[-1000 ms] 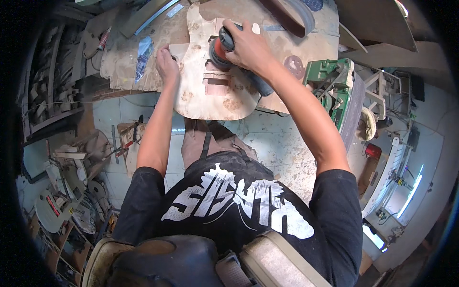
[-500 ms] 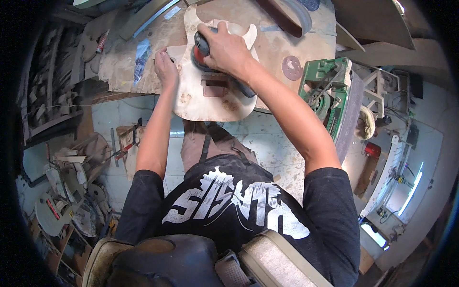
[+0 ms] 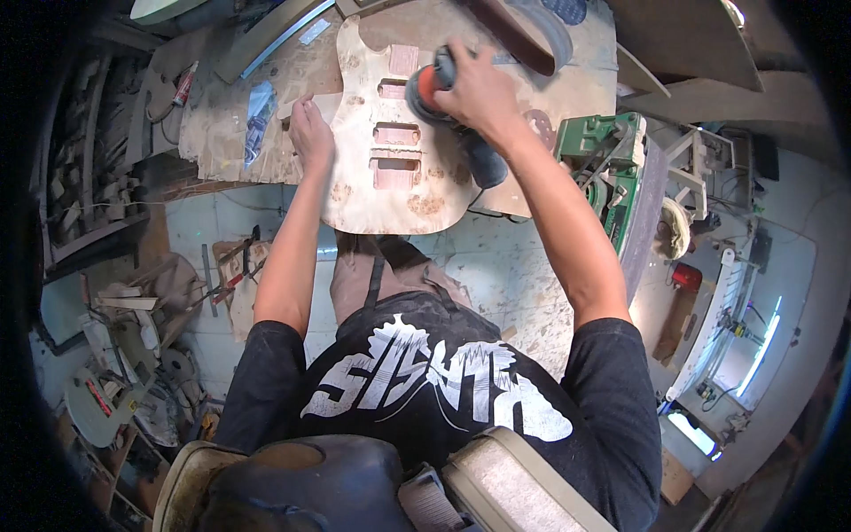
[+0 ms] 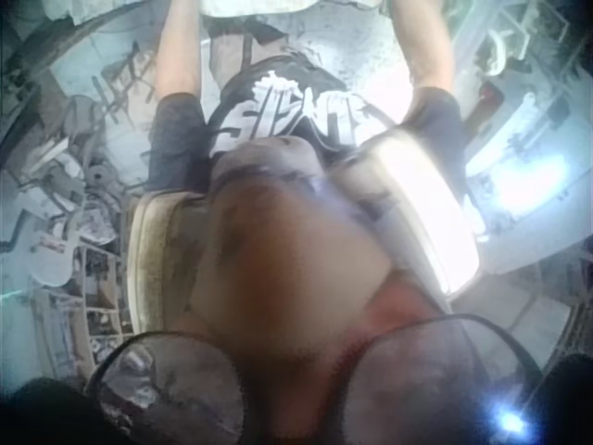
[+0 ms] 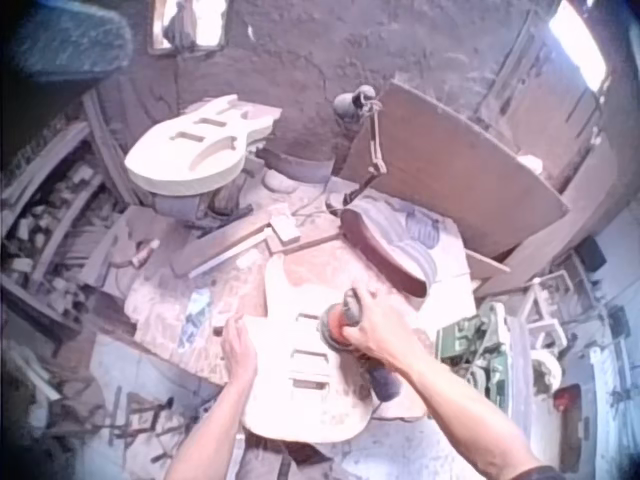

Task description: The person sands the surface of a wooden guitar body using a power sander, moving the tool across the front face and edges.

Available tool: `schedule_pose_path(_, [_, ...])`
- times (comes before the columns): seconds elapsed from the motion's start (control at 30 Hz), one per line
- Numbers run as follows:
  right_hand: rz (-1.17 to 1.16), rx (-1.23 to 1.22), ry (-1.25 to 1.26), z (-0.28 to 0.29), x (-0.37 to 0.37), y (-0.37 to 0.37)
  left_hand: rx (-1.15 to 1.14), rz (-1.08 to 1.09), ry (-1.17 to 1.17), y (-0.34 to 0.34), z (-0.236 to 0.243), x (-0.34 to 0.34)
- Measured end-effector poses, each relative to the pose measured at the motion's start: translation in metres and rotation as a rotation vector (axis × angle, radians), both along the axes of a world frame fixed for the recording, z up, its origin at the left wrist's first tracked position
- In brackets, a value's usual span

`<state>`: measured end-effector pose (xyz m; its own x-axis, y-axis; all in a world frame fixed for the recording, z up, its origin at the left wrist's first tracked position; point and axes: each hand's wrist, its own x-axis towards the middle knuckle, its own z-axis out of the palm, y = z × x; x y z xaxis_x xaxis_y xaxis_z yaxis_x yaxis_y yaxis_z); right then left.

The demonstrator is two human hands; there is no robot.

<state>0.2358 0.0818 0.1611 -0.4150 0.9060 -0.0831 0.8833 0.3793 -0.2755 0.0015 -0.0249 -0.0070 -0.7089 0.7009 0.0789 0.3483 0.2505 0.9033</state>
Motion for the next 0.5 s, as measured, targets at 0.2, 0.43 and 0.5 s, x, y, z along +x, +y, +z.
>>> schedule_pose_path(0.2, [0.205,0.006,0.028,0.005,-0.057,-0.018,-0.003,0.001,0.022,-0.003,-0.004,-0.004])
schedule_pose_path(0.43, [0.208,0.084,0.045,0.001,-0.08,0.025,0.006,0.021,0.002,-0.001,-0.001,-0.002])
schedule_pose_path(0.5, [0.266,0.101,0.048,0.003,-0.082,0.026,0.009,0.017,0.007,-0.001,0.0,0.0])
